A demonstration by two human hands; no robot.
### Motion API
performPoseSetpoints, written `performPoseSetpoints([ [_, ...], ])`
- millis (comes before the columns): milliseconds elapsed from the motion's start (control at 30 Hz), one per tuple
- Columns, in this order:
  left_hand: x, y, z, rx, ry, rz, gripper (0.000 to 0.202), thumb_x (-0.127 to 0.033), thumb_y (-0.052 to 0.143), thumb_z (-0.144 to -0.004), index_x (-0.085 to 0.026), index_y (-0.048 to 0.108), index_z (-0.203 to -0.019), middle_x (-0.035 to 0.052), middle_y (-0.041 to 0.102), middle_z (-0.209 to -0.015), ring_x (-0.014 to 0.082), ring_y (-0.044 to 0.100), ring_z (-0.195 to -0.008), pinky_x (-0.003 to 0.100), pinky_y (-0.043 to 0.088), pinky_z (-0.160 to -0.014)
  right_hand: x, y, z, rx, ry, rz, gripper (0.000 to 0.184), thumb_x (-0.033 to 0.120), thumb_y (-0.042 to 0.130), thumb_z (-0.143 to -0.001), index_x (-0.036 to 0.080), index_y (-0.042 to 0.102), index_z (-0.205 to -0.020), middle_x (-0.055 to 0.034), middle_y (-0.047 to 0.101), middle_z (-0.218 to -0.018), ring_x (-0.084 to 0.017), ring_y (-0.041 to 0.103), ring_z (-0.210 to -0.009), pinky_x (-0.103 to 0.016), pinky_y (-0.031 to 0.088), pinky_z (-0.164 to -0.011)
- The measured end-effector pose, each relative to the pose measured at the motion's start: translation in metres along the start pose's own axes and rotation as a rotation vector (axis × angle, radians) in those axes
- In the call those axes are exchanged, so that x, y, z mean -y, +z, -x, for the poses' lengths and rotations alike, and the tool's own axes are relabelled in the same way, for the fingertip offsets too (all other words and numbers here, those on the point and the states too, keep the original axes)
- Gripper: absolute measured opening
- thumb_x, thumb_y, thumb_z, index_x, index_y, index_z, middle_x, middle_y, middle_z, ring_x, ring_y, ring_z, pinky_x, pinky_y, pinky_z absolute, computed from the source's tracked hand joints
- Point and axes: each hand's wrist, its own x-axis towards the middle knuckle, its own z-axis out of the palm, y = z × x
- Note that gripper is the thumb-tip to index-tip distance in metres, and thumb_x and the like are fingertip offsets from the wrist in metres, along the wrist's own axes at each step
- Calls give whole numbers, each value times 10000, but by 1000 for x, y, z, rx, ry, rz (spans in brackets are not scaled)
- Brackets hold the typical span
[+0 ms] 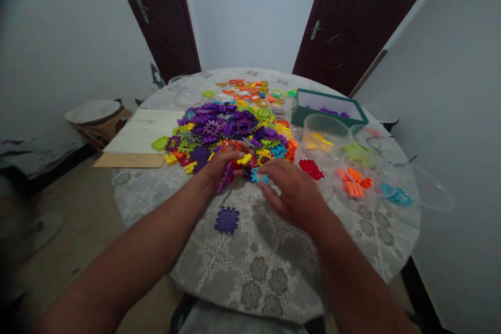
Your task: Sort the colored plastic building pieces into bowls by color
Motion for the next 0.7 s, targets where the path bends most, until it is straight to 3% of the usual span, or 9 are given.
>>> performPoseSetpoints([
  [67,-1,0,0,-6,13,14,367,-196,824,-659,-176,677,-994,63,708,-974,111,598,-638,152,378,-393,37,23,-1,306,-112,-83,345,381,634,-1012,229,600,-1321,-109,673,-1278,-256,638,-1152,-415,557,-961],
  [167,-2,0,-1,-11,24,23,380,-191,827,-657,-175,673,-1003,69,709,-1001,114,596,-641,158,383,-386,67,53,2,509,-133,-25,469,467,722,-937,222,595,-1317,-118,660,-1234,-292,614,-1100,-421,569,-871],
  [300,-4,1,-2,-44,33,0,385,-197,830,-668,-178,667,-1016,66,700,-978,121,596,-642,159,388,-384,71,68,2,523,-129,71,226,342,640,-986,213,629,-1172,-90,655,-1110,-259,599,-1012,-363,544,-789],
  [600,-5,2,-2,-51,27,-68,367,-206,835,-681,-172,669,-1006,52,670,-971,123,597,-655,166,402,-386,55,52,1,529,-148,91,256,419,671,-935,199,663,-1065,-76,652,-1001,-233,606,-884,-347,524,-731],
  [700,-4,1,-2,-39,27,-114,343,-218,830,-704,-173,672,-1005,38,664,-939,108,574,-619,167,397,-388,42,34,-3,479,-109,-4,330,442,683,-929,217,660,-1168,-75,661,-1075,-225,617,-905,-345,533,-757],
])
